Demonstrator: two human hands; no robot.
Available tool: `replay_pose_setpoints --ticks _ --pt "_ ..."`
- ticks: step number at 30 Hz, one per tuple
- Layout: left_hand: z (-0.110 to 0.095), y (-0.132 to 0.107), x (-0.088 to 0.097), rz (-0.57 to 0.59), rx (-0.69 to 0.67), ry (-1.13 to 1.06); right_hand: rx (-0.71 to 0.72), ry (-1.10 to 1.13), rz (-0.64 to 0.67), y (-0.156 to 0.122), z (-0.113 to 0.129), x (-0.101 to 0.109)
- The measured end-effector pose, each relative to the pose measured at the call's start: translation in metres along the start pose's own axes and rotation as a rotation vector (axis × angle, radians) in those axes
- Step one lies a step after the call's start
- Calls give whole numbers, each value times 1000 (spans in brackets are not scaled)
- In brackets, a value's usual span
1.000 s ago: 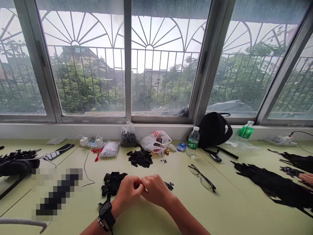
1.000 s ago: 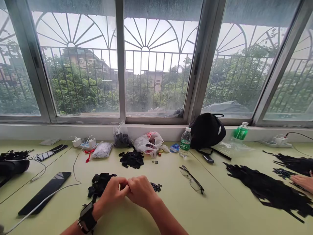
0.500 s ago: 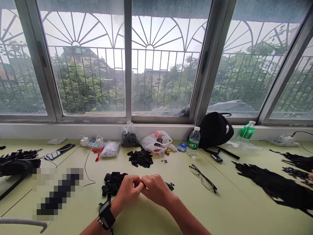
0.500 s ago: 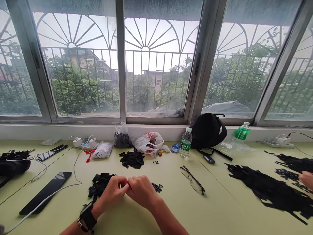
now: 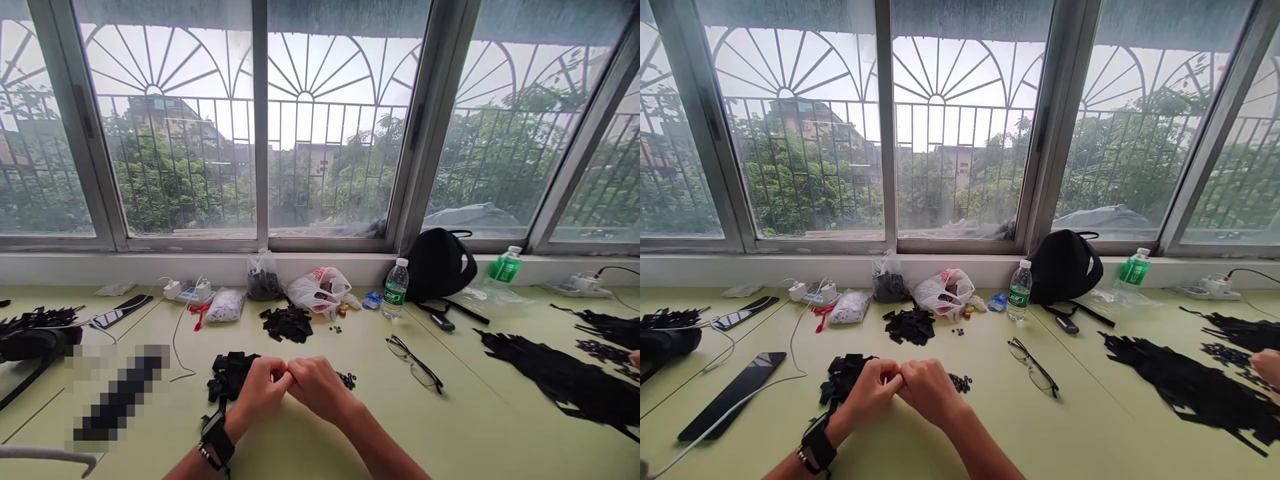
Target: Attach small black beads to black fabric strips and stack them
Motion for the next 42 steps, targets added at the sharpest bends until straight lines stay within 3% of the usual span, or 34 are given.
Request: replay_pose_setpoints --ticks 27,33,42 --pt "9 3 -3 19 22 -56 15 -20 14 1 3 5" --pt "10 3 -6 33 35 -63 6 -11 38 -1 -4 -2" --pt "7 3 -1 -22 -3 -139 -49 123 -136 -1 -11 8"
Point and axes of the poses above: each hand's wrist, its own y-axis towards the middle knuckle, its own x-axis out of the back of the hand, z = x × y, the point moved 10 cm from there along y, towards the middle knuckle, and after that the axes turned 6 degrees about x, right-handed, at the moved point
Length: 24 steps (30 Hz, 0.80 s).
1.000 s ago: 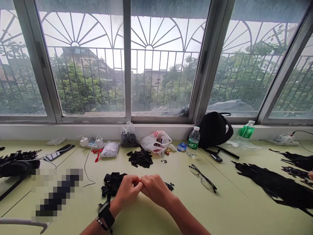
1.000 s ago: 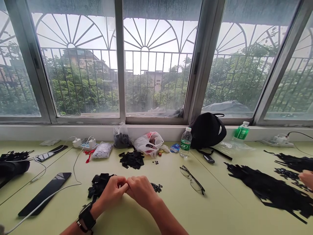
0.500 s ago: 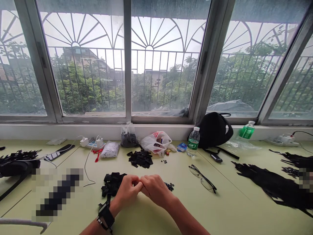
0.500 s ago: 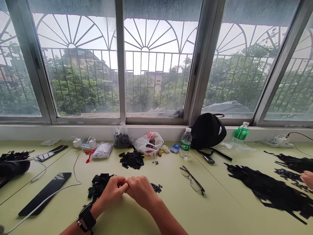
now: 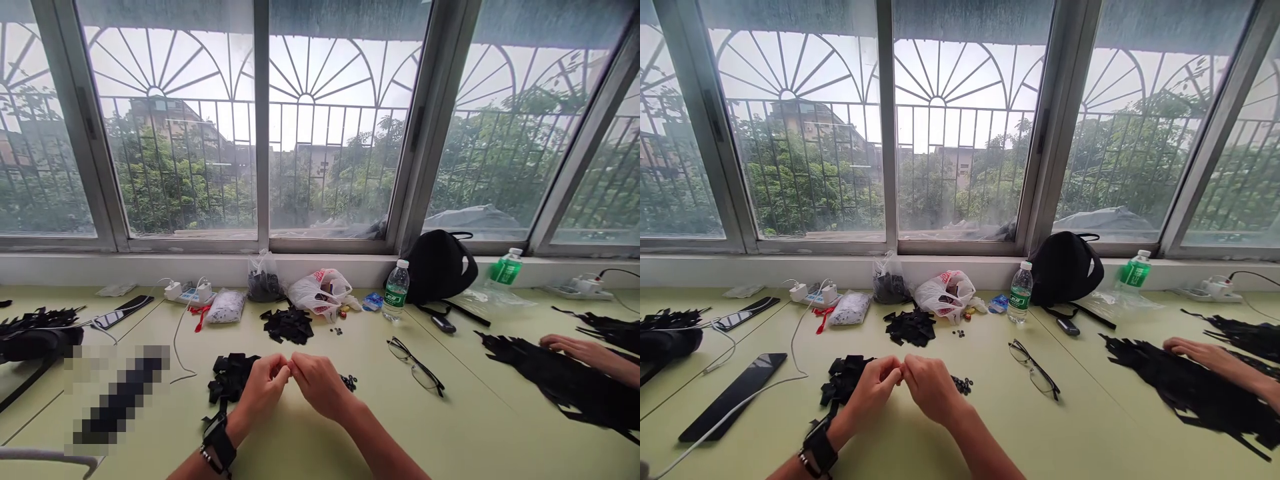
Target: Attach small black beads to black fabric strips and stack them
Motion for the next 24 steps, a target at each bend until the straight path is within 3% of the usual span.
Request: replay_pose_setpoints --ticks 17,24 --pt "9 3 18 -187 -1 41 -53 440 -275 3 -6 22" --pt "8 2 24 -238 30 25 -84 481 -440 -2 -11 39"
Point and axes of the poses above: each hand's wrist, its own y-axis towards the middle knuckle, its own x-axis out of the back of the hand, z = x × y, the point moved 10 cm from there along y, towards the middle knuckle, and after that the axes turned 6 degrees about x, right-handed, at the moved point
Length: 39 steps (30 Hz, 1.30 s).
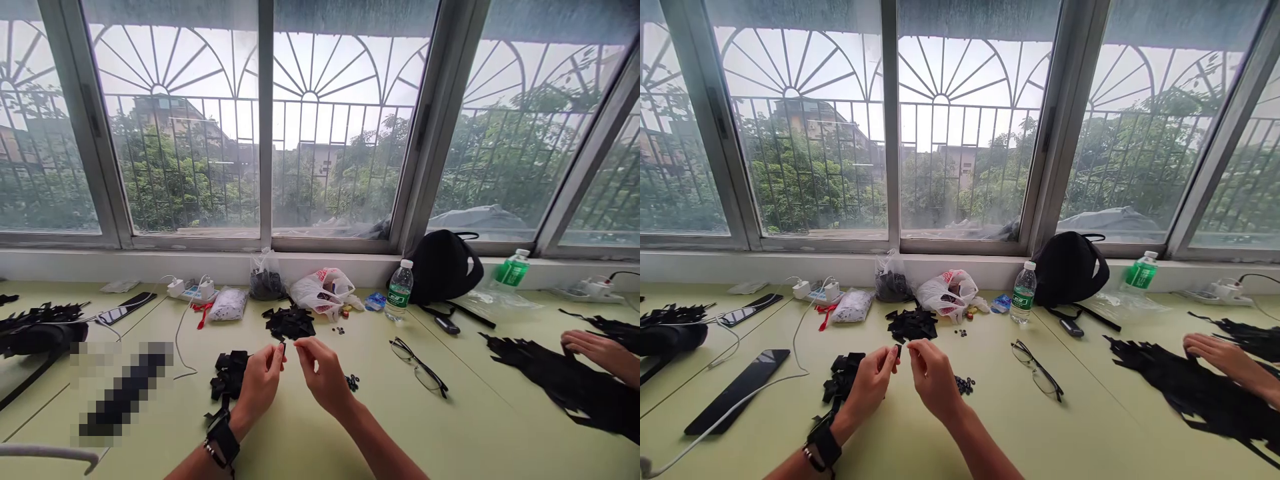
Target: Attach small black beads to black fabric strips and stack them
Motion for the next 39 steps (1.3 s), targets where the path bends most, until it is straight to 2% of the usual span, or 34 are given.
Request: replay_pose_setpoints --ticks 4,13,20,27,30,35,37,39 --pt "3 2 1 -9 13 -27 -2 6 -17 1 -2 2" --pt "1 2 -6 71 8 -112 -114 185 123 -6 -13 -28" --pt "-1 1 -12 124 -38 -104 -154 206 116 -5 -16 -23" --pt "-8 -1 -13 141 -83 23 -225 270 146 -7 -25 -27" --pt "-14 -3 -4 47 -104 157 -239 237 151 -6 -32 -25" --pt "-30 -8 31 -288 -179 384 -263 106 119 -4 -47 -8" --pt "-39 -11 37 -343 -246 387 -248 12 131 -4 -51 0" --pt "-46 -13 36 -326 -306 360 -216 -110 170 -3 -53 6"
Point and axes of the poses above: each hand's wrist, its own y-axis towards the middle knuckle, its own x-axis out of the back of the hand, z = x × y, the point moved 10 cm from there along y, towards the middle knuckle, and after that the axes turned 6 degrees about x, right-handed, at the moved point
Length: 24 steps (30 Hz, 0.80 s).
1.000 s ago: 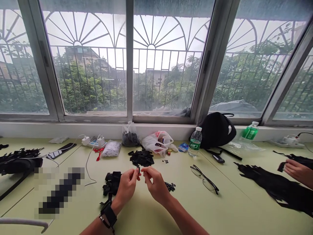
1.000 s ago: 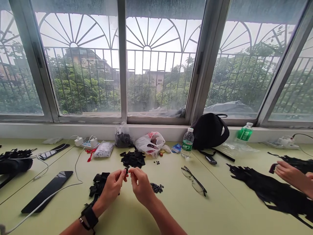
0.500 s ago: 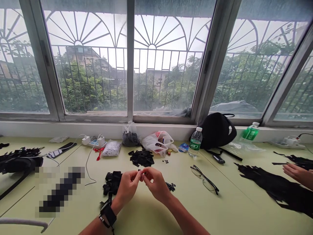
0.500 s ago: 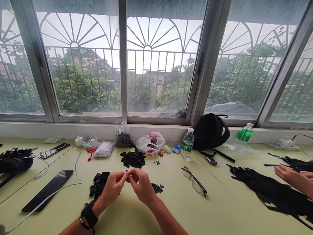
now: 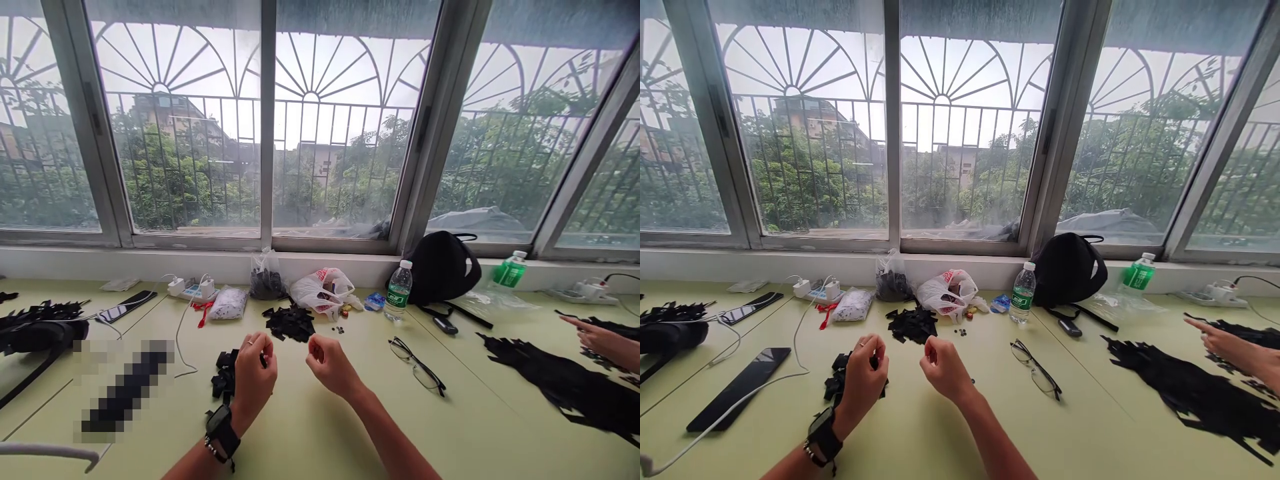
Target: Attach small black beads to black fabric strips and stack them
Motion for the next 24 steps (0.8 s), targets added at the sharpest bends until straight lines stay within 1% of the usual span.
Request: replay_pose_setpoints --ticks 2,4,8,11,13,17,24 --pt "-6 -2 -5 56 -36 -49 16 -124 43 0 -3 3" --pt "-10 -6 -15 140 -53 -91 5 -211 82 -1 -9 5" --pt "-13 -17 -34 299 -62 -140 -41 -282 113 -2 -23 11" --pt "-15 -21 -41 369 -75 -164 -42 -307 91 -1 -28 18" --pt "-17 -23 -42 391 -80 -178 -48 -309 97 -1 -30 21" --pt "-17 -23 -42 406 -78 -193 -80 -328 178 -4 -35 20" --pt "-20 -25 -43 421 -95 -213 -113 -400 247 -8 -36 19"
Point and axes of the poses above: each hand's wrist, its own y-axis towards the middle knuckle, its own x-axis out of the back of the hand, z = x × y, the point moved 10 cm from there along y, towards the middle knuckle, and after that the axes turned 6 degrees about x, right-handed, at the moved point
